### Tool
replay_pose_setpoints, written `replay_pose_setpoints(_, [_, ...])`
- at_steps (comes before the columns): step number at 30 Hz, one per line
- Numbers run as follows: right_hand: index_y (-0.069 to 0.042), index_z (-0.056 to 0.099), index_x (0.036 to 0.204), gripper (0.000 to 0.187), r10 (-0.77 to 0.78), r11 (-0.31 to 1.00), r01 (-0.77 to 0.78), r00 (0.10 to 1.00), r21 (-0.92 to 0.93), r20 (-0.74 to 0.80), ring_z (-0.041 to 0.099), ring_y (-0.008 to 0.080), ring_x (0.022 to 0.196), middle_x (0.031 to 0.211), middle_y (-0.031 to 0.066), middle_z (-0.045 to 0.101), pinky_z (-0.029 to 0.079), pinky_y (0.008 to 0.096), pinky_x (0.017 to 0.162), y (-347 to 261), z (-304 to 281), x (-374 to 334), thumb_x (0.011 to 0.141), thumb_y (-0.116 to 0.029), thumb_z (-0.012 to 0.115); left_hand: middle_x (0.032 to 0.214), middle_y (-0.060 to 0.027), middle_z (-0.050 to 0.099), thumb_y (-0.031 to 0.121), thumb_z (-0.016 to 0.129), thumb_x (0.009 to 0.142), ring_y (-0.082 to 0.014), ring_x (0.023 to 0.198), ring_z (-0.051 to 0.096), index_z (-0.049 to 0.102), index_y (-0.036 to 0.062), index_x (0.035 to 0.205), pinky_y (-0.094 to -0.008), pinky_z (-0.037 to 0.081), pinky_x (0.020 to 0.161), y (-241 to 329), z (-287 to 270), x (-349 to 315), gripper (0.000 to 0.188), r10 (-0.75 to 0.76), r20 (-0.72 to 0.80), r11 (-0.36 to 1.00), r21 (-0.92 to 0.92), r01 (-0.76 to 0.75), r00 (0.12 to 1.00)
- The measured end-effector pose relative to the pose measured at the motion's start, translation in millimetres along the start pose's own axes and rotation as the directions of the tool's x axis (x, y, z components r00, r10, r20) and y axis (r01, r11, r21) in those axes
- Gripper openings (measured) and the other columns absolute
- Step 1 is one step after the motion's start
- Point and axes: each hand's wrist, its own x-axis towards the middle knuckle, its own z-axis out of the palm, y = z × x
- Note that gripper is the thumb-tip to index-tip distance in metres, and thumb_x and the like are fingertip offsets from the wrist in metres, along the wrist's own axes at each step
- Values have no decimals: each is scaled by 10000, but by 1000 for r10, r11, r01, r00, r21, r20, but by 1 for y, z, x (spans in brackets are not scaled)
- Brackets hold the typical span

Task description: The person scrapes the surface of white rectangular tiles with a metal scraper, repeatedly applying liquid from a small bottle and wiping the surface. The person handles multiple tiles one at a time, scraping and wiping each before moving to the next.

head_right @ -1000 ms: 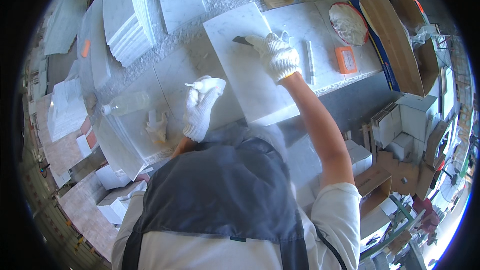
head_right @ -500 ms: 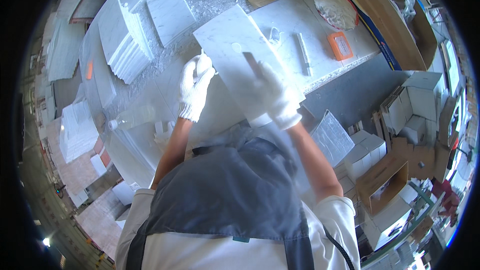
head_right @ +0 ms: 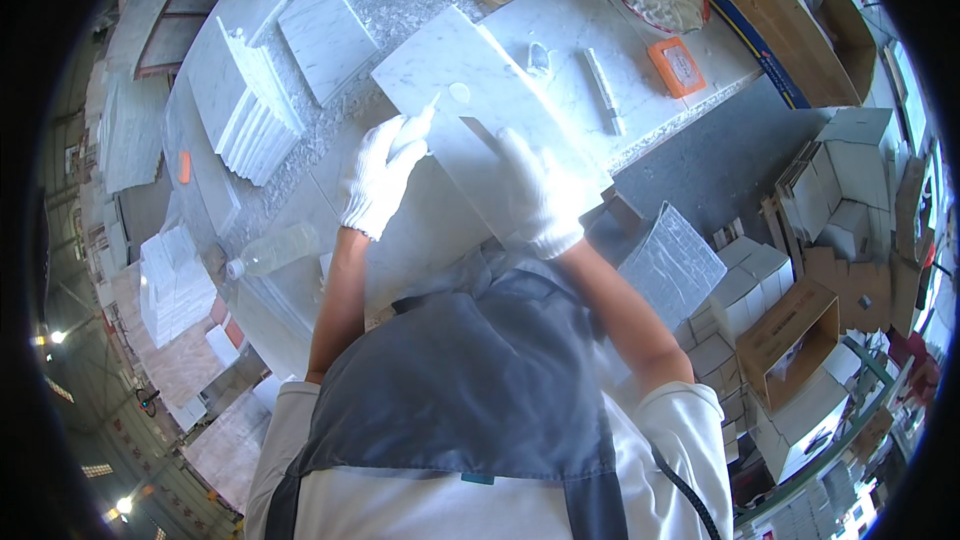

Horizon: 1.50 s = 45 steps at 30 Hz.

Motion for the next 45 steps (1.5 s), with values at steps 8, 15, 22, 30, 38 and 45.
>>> replay_pose_setpoints(8, [-41, 622, 1368, 503, -31, 999, 35, 993, 37, -112, 643, 306, 796, 919, 142, 687, 526, 401, 740, -15, -3, 7, 875, -12, 718, 1182, -159, 694, 385, 713, 920, -366, 1108, 647, 647, 86, 1245, -464, 512, 925, 5, -8, 15, 446, -32, 161, 997, 78, 20, 986])
replay_pose_setpoints(15, [-44, 626, 1362, 485, -19, 995, 29, 994, 95, -110, 654, 312, 807, 924, 137, 694, 529, 401, 727, -19, -6, 11, 886, -42, 719, 1190, -164, 692, 386, 694, 918, -362, 1114, 645, 663, 90, 1238, -461, 505, 935, 23, -15, 25, 437, -116, 232, 983, 167, 78, 966])
replay_pose_setpoints(22, [-47, 623, 1367, 493, -8, 993, 16, 998, 116, -67, 655, 316, 805, 926, 140, 695, 531, 401, 724, -21, -10, 15, 886, -64, 731, 1188, -166, 685, 359, 705, 904, -342, 1118, 639, 678, 50, 1210, -432, 491, 953, 43, -22, 31, 436, -122, 299, 982, 172, 72, 946])
replay_pose_setpoints(30, [-54, 628, 1365, 503, 24, 1000, -24, 997, -6, -80, 648, 315, 785, 909, 145, 685, 524, 405, 697, -7, -1, 3, 874, -63, 737, 1166, -173, 685, 361, 699, 905, -346, 1103, 639, 680, 48, 1195, -440, 489, 947, 46, -22, 34, 427, -167, 309, 976, 184, 113, 936])
replay_pose_setpoints(38, [-61, 617, 1380, 513, 49, 996, -54, 997, -70, -61, 638, 314, 775, 905, 140, 677, 520, 402, 700, -2, 3, -4, 878, -40, 722, 1132, -174, 693, 361, 700, 902, -344, 1086, 644, 694, 49, 1170, -443, 491, 935, 49, -22, 38, 411, -187, 313, 972, 197, 129, 931])
replay_pose_setpoints(45, [-61, 616, 1382, 511, 37, 999, -39, 997, -34, -68, 644, 312, 822, 948, 141, 686, 528, 397, 742, -1, 5, -3, 883, -48, 724, 1101, -183, 694, 356, 700, 900, -351, 1061, 648, 704, 47, 1148, -448, 495, 909, 54, -24, 38, 396, -145, 300, 979, 184, 92, 943])
